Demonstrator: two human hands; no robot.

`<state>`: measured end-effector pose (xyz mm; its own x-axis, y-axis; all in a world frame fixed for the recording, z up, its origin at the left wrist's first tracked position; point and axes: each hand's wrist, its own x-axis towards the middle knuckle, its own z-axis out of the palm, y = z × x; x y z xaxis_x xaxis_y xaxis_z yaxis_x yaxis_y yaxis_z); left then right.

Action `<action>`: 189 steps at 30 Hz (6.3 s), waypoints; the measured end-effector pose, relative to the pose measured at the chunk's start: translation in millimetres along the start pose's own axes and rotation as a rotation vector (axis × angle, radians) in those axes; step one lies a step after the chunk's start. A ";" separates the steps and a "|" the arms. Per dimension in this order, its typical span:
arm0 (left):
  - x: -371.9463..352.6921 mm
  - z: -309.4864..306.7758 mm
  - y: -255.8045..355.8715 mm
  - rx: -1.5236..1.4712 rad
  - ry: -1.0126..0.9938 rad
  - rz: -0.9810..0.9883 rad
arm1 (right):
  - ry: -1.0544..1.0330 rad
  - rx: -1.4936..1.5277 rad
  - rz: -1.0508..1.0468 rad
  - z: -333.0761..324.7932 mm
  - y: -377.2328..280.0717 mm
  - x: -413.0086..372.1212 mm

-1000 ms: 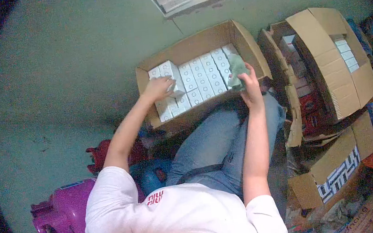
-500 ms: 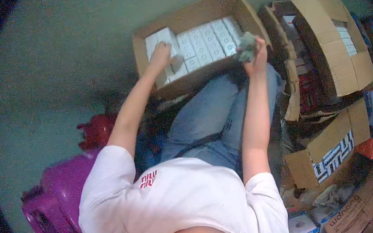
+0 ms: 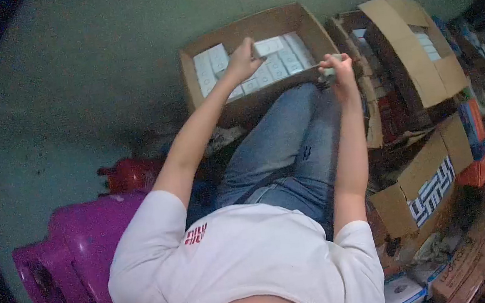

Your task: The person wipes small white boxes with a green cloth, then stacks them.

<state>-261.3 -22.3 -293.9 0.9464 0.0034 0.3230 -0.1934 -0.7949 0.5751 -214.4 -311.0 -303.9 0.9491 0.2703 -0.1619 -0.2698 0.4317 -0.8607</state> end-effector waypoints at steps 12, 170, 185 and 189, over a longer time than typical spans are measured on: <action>0.7 52.9 -1.6 -0.352 0.132 -0.256 | 0.097 -0.685 -0.336 47.0 66.7 44.4; 44.3 95.6 -65.3 -0.837 0.438 -0.368 | -0.107 -1.373 -0.744 148.8 66.1 56.3; 33.2 89.1 -62.3 -0.779 0.386 -0.430 | 0.065 -1.498 -0.641 139.8 61.2 66.4; 34.7 80.8 -59.1 -0.799 0.422 -0.437 | -0.092 -1.516 -0.737 153.5 63.2 55.7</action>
<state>-196.1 -24.2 -377.4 0.8368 0.5355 0.1141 -0.1145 -0.0327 0.9929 -203.6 -136.6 -293.3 0.7661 0.4717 0.4365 0.6347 -0.6621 -0.3985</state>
